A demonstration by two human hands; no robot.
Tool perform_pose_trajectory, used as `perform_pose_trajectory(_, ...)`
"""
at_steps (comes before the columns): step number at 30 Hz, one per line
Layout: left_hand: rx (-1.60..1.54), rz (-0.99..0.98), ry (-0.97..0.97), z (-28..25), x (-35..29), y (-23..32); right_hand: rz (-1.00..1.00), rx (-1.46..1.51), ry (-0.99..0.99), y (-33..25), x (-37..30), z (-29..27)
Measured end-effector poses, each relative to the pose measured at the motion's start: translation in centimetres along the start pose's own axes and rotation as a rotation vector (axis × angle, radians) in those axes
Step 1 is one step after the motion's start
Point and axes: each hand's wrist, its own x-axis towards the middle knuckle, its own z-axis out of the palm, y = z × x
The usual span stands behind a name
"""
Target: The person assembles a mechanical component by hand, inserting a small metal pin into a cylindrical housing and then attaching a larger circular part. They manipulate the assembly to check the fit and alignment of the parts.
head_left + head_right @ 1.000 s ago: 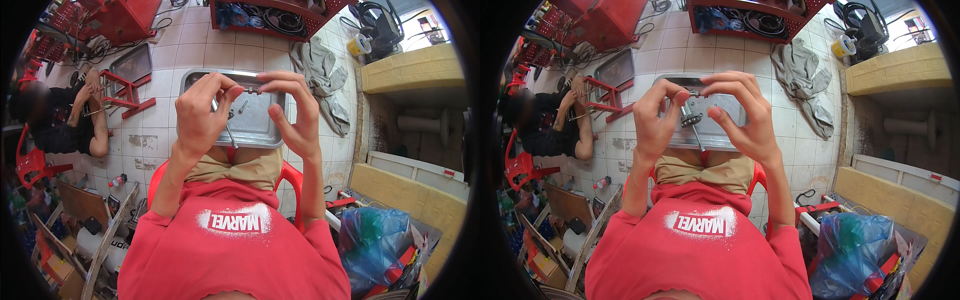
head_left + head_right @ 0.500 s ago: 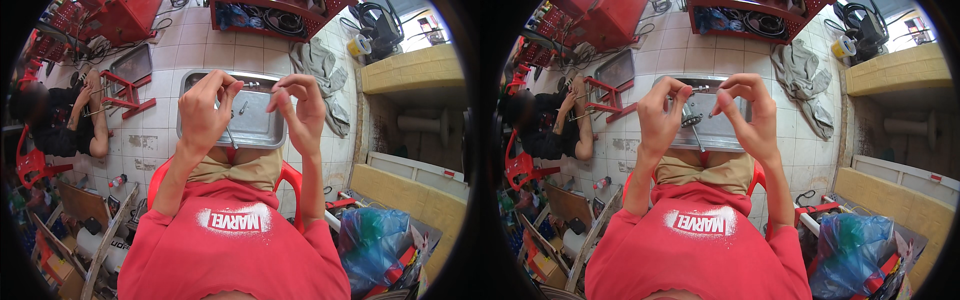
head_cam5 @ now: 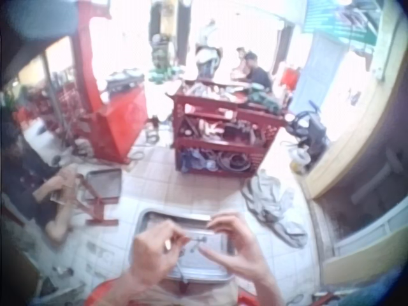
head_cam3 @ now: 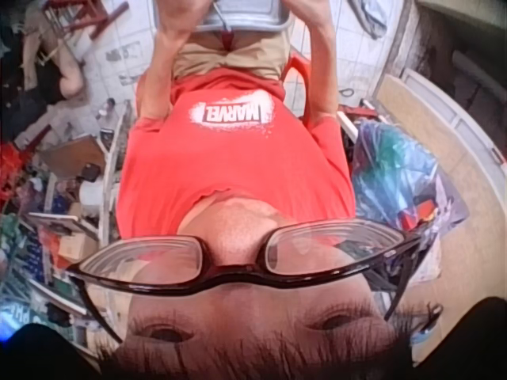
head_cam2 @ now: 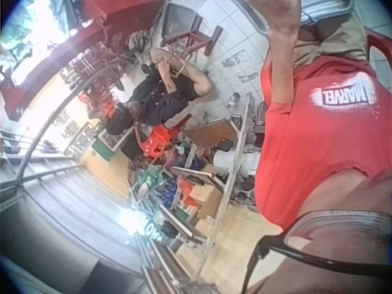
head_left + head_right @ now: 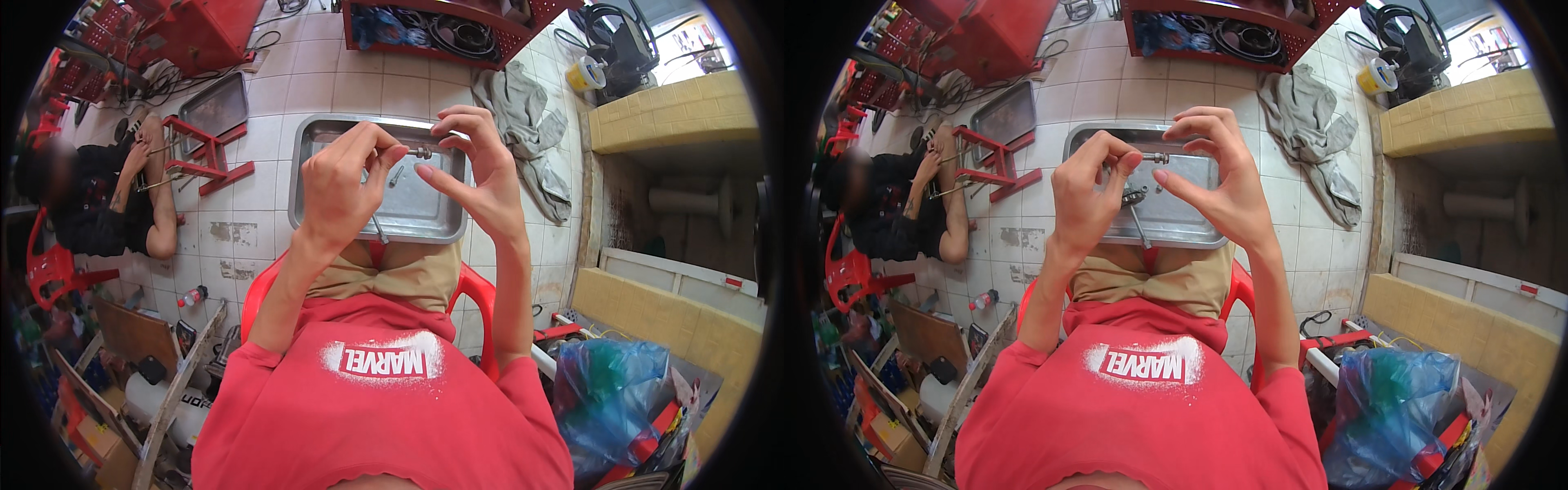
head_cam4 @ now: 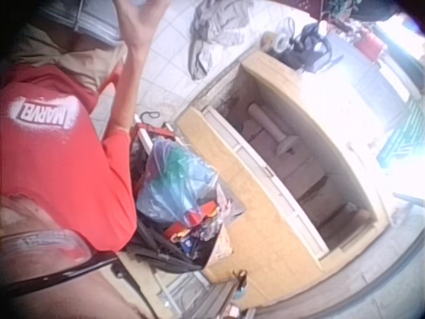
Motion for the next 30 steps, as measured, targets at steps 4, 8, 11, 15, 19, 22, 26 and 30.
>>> perform_pose_trajectory(4,-0.031,0.004,0.017,0.1,-0.1,0.2,-0.053,-0.159,-0.16,1.7,0.1,-1.3)
perform_pose_trajectory(8,-0.009,-0.007,0.015,0.1,-0.1,0.1,-0.075,-0.232,-0.299,2.7,-0.1,-1.6)
perform_pose_trajectory(11,0.002,-0.019,0.013,0.1,-0.1,0.1,0.03,-0.009,-0.105,0.8,-0.5,0.1)
perform_pose_trajectory(15,-0.007,-0.018,0.01,0.0,-0.2,0.2,0.03,-0.058,-0.119,1.7,0.0,-0.7)
perform_pose_trajectory(19,0.013,-0.003,0.016,0.0,-0.2,0.3,-0.016,-0.074,-0.344,3.4,0.0,-2.1)
perform_pose_trajectory(22,0.005,-0.011,0.012,0.0,-0.2,0.2,-0.037,-0.017,-0.149,1.5,-0.4,-0.3)
perform_pose_trajectory(26,-0.025,-0.003,0.01,0.0,-0.3,0.0,0.022,-0.007,-0.118,1.5,-0.1,-0.5)
perform_pose_trajectory(30,-0.011,-0.007,-0.004,-0.1,-0.3,0.1,-0.05,-0.189,-0.358,3.0,0.2,-1.7)
